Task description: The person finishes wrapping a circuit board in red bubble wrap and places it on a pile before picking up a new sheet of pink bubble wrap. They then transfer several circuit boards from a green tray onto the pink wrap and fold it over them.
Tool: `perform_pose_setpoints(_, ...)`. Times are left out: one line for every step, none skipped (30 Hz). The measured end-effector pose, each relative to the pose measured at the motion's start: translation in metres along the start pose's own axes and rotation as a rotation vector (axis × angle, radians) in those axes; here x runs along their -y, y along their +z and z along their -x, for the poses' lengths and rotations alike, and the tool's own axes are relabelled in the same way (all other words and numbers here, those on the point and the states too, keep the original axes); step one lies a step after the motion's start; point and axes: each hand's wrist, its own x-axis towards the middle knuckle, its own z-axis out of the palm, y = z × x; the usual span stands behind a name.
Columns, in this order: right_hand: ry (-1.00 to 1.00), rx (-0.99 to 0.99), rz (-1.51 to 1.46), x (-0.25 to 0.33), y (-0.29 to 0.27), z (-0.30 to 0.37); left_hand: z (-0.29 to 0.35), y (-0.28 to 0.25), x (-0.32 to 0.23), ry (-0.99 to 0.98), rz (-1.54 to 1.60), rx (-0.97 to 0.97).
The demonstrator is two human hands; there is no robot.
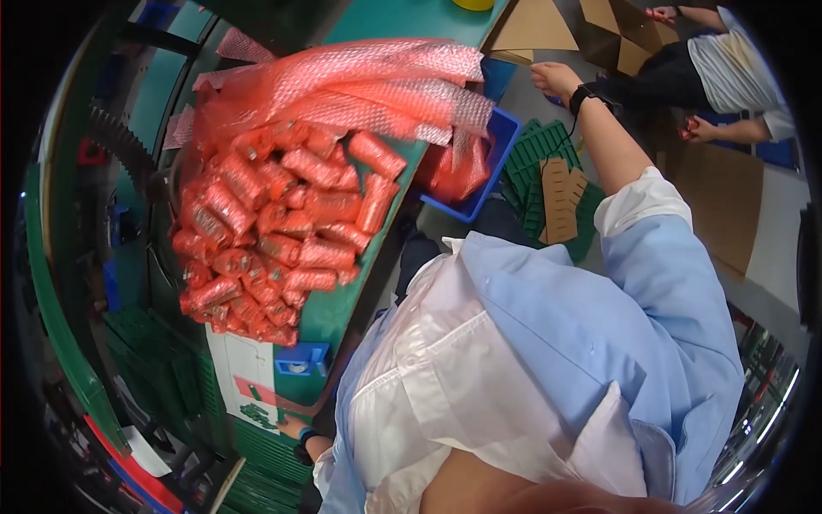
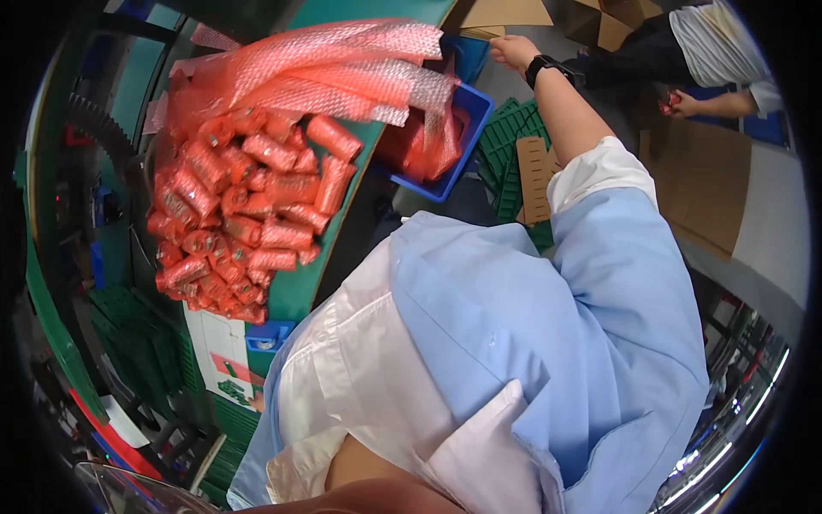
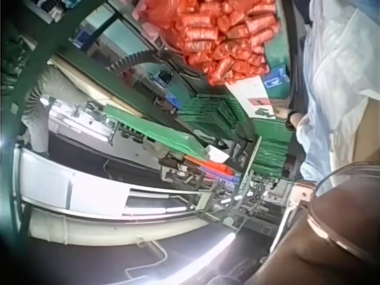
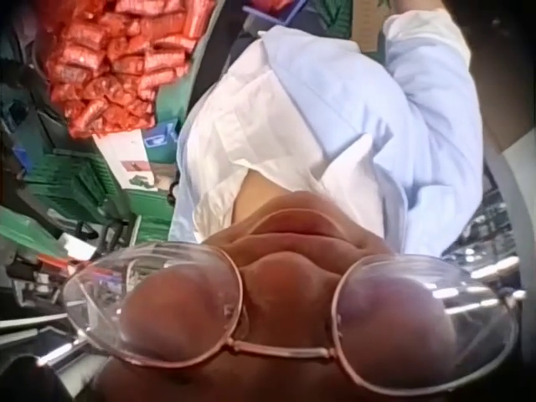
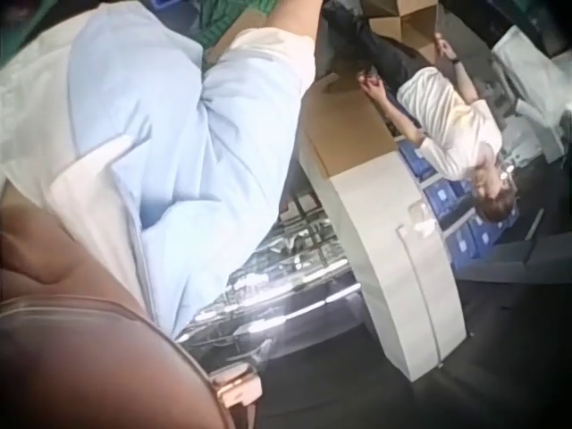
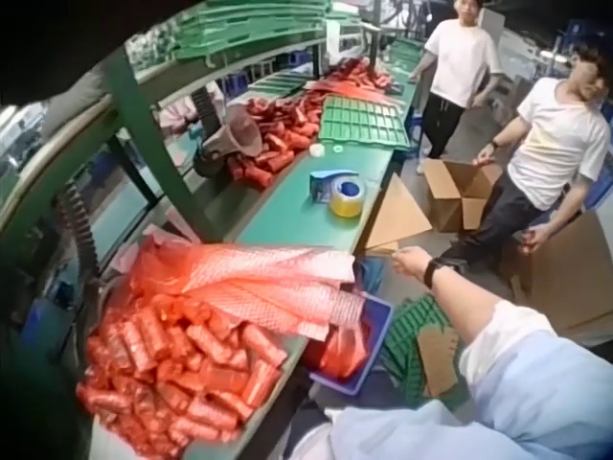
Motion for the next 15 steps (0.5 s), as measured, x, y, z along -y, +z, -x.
perform_pose_setpoints(-0.026,-0.002,0.011,-0.005,-0.01,-0.016,0.017,-0.006,-0.018,-0.004,-0.071,-0.015)
perform_pose_setpoints(-0.051,-0.002,0.02,-0.006,-0.018,-0.03,0.037,-0.004,-0.033,-0.01,-0.079,-0.017)
perform_pose_setpoints(-0.042,0.005,0.024,-0.006,-0.025,-0.046,0.058,-0.002,-0.048,-0.044,-0.02,-0.02)
perform_pose_setpoints(-0.071,-0.015,0.026,-0.01,-0.027,-0.054,0.073,-0.009,-0.058,-0.072,0.024,-0.024)
perform_pose_setpoints(-0.104,-0.036,0.032,-0.012,-0.029,-0.061,0.085,-0.014,-0.064,-0.103,0.071,-0.026)
perform_pose_setpoints(-0.136,-0.058,0.04,-0.017,-0.033,-0.065,0.095,-0.015,-0.069,-0.104,0.047,-0.021)
perform_pose_setpoints(-0.119,-0.048,0.042,-0.027,-0.036,-0.073,0.103,-0.014,-0.072,-0.105,0.054,-0.006)
perform_pose_setpoints(-0.126,-0.008,0.044,-0.038,-0.039,-0.078,0.109,-0.011,-0.073,-0.107,0.062,0.01)
perform_pose_setpoints(-0.134,0.031,0.047,-0.05,-0.041,-0.081,0.113,-0.013,-0.073,-0.11,0.07,0.025)
perform_pose_setpoints(-0.149,0.061,0.052,-0.056,-0.043,-0.086,0.117,-0.008,-0.081,-0.112,0.063,0.031)
perform_pose_setpoints(-0.143,0.062,0.058,-0.062,-0.042,-0.092,0.12,-0.002,-0.09,-0.122,0.08,0.047)
perform_pose_setpoints(-0.07,0.057,0.011,-0.067,-0.039,-0.091,0.125,0.0,-0.09,-0.137,0.095,0.06)
perform_pose_setpoints(0.001,0.052,-0.036,-0.071,-0.035,-0.09,0.132,-0.001,-0.09,-0.153,0.11,0.07)
perform_pose_setpoints(0.072,0.047,-0.084,-0.074,-0.032,-0.09,0.138,-0.003,-0.09,-0.162,0.103,0.069)
perform_pose_setpoints(0.07,0.055,-0.081,-0.066,-0.028,-0.088,0.142,-0.005,-0.092,-0.156,0.041,0.079)
